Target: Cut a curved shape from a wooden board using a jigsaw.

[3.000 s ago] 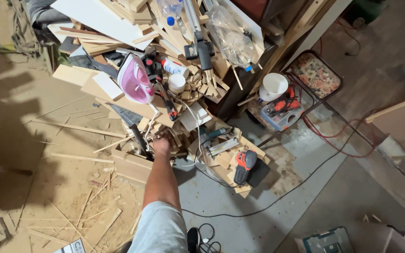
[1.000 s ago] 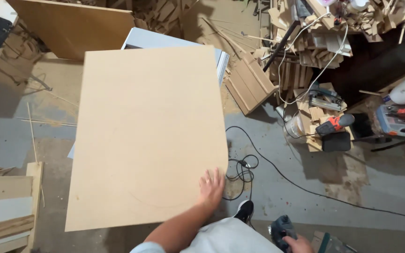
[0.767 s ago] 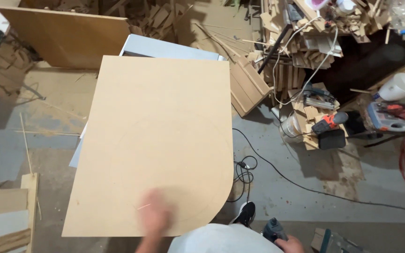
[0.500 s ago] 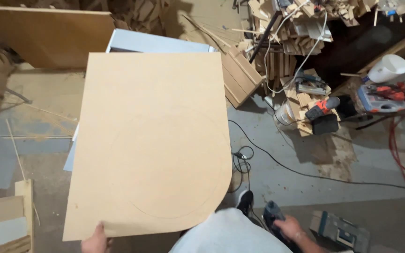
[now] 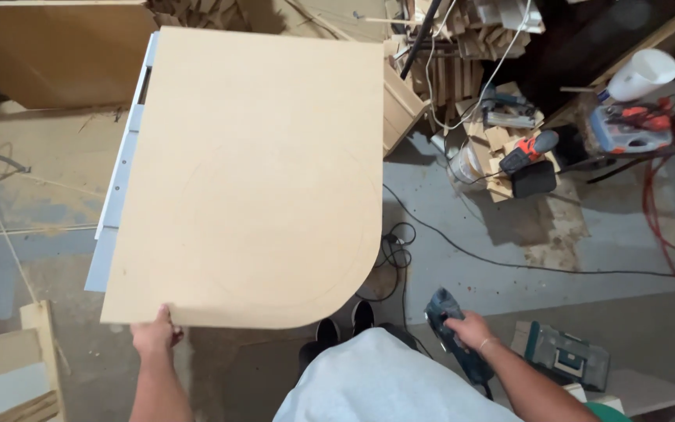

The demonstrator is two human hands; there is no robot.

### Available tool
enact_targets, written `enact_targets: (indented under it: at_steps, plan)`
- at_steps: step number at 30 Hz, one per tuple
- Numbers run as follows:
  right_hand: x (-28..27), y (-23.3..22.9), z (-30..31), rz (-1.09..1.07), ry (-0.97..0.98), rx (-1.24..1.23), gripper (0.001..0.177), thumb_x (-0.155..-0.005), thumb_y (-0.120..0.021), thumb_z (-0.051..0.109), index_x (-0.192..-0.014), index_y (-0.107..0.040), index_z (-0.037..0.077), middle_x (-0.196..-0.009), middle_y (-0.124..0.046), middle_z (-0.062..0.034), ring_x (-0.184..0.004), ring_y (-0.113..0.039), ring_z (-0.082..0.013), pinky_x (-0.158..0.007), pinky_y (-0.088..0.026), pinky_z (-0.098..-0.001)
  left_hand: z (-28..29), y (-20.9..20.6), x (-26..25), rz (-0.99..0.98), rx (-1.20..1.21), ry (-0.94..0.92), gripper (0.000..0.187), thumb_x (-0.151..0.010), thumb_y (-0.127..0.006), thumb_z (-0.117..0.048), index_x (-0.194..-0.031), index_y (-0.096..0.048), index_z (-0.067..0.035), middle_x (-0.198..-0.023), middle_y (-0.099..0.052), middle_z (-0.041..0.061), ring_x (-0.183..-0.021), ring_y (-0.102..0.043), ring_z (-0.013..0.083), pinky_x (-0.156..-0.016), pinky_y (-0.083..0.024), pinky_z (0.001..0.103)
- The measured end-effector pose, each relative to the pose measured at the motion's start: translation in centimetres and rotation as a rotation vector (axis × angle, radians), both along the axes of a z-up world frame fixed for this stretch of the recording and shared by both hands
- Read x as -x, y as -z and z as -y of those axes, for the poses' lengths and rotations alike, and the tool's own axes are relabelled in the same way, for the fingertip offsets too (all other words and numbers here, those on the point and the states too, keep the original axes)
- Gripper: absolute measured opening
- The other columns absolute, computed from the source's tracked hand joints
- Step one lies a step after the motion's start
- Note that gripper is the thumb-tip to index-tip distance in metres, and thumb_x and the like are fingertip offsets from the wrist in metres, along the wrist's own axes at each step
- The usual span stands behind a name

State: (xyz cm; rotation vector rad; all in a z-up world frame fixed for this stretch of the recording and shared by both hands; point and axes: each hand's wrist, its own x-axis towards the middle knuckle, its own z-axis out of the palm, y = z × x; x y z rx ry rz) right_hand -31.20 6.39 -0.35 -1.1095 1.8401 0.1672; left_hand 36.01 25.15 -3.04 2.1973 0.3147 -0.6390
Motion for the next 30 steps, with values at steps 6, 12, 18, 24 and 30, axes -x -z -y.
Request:
enact_targets:
  at_steps: [6,12,18,24,30]
  plan:
    - [-4.6,-4.9,3.6,0.138,0.100,0.053,0.018,-0.089,-0.066,0.022,-0.079,-0.064,0.007,-0.054,-0.060,-0.0083,-0.041,-0.054,-0.0198,-0.046,-0.044,-0.0326,4.4,-2.2,-0.6,0.286,-0.717,0.288,0.093,-0.082,-0.072,-0.052,-0.151,-0.033,-0.004,-0.150,-0.041,0.021,-0.135,-0.041,0.0410,-0.106,-0.039,0.056]
    - [-10.0,-12.3,5.0,0.409,0.401,0.191,0.009,-0.090,-0.064,0.013,-0.088,-0.063,0.004,-0.064,-0.056,-0.0089,-0.048,-0.049,-0.0162,-0.041,-0.040,-0.0297,10.9,-3.1,1.2,0.586,-0.729,0.873,0.091,-0.088,-0.053,-0.061,-0.157,-0.042,-0.003,-0.160,-0.042,0.026,-0.147,-0.037,0.0383,-0.118,-0.025,0.049]
    - [-14.3,-11.4,4.0,0.540,0.468,0.421,0.011,-0.081,-0.073,0.007,-0.083,-0.067,-0.002,-0.050,-0.058,-0.0163,-0.037,-0.059,-0.0241,-0.037,-0.050,-0.0359,22.2,-2.2,5.0,0.748,-0.437,1.290,0.077,-0.098,-0.057,-0.053,-0.155,-0.052,-0.002,-0.160,-0.046,0.023,-0.152,-0.036,0.0366,-0.123,-0.025,0.047]
    - [-18.3,-9.9,2.9,0.462,0.611,0.431,0.014,-0.082,-0.074,0.010,-0.086,-0.066,-0.001,-0.055,-0.057,-0.0152,-0.039,-0.058,-0.0216,-0.036,-0.050,-0.0352,28.0,-7.8,9.6,0.625,-0.384,1.544,0.085,-0.096,-0.045,-0.064,-0.161,-0.036,-0.010,-0.170,-0.029,0.015,-0.159,-0.018,0.0338,-0.127,-0.013,0.053]
    - [-21.0,-12.0,3.7,0.388,0.630,0.439,0.012,-0.081,-0.073,0.009,-0.079,-0.064,0.001,-0.053,-0.057,-0.0144,-0.039,-0.058,-0.0203,-0.035,-0.051,-0.0342,27.9,-5.0,8.6,0.691,-0.259,1.528,0.090,-0.090,-0.051,-0.068,-0.159,-0.040,-0.011,-0.168,-0.030,0.014,-0.157,-0.020,0.0336,-0.127,-0.013,0.055]
